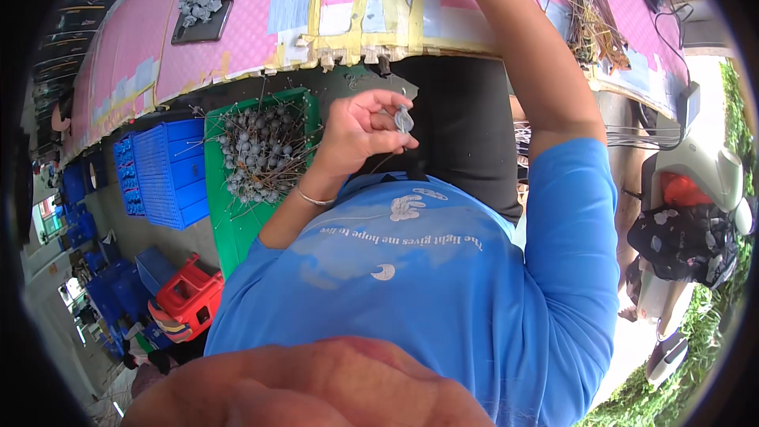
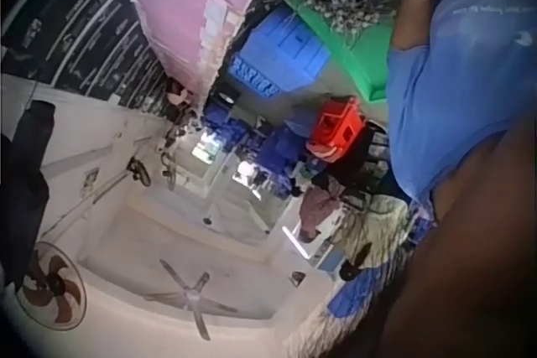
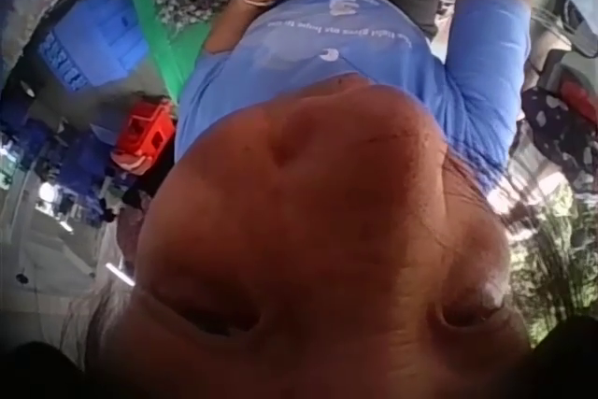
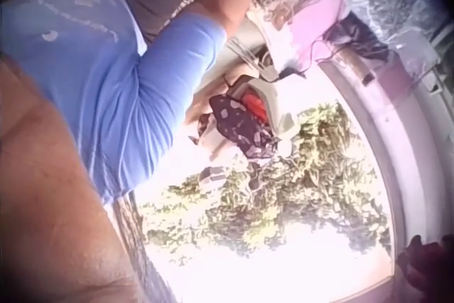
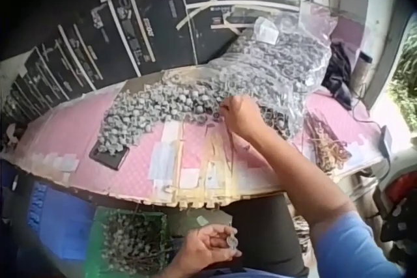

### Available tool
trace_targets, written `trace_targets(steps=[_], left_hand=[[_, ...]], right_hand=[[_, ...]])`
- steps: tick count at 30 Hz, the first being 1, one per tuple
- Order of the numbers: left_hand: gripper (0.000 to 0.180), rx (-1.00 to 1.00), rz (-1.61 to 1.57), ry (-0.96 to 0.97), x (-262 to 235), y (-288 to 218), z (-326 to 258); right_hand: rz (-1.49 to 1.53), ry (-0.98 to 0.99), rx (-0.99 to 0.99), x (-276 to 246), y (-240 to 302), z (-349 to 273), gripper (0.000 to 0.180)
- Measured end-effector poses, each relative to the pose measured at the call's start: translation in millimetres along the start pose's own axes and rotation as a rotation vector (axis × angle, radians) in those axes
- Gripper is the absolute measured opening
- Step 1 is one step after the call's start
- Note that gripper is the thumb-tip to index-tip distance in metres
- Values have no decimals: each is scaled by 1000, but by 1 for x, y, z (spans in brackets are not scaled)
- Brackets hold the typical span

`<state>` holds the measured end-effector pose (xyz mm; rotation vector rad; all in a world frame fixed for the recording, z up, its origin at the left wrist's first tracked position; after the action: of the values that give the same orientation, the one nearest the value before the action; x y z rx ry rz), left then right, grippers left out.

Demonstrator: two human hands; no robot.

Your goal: Threading wire through a plastic base and a star-shaped ornament to assemble decorative components.

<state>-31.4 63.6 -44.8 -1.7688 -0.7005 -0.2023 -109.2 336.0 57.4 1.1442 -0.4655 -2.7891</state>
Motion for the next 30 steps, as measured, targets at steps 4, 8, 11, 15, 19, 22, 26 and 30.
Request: trace_targets(steps=[4, 8, 11, 15, 19, 22, 26, 30], left_hand=[[40, -69, -16, -13, -2, -3, 4], [42, 48, 5, -38, -9, -9, 5], [45, 95, 52, -39, -5, -17, 2], [45, 192, 69, -90, -5, -21, -4], [39, 386, 70, -270, -22, -40, -21], [39, 472, 122, -320, -26, -52, -35], [42, 538, 171, -290, -22, -53, -36], [45, 546, 248, -265, -10, -51, -42]], right_hand=[[-298, 170, 40, 33, -14, 1, 19], [-286, 198, -15, 50, 1, -10, 16], [-187, 207, -167, 48, 6, -13, 14], [-246, 305, -71, 34, 32, -25, 13], [366, 173, 110, -6, 96, -77, 25], [671, 219, 311, -27, 123, -126, 23], [943, 173, 451, -48, 147, -160, 22], [1009, 212, 423, -57, 156, -172, 22]])
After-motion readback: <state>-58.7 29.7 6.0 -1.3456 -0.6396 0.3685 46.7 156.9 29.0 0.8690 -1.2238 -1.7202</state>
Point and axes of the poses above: each hand's wrist, its own z-axis towards the middle knuckle, its own x-axis out of the palm, y = z × x, the point moved 5 cm from there along z, towards the middle knuckle, and after that the axes turned 7 degrees about -x, right-handed, at the moved point
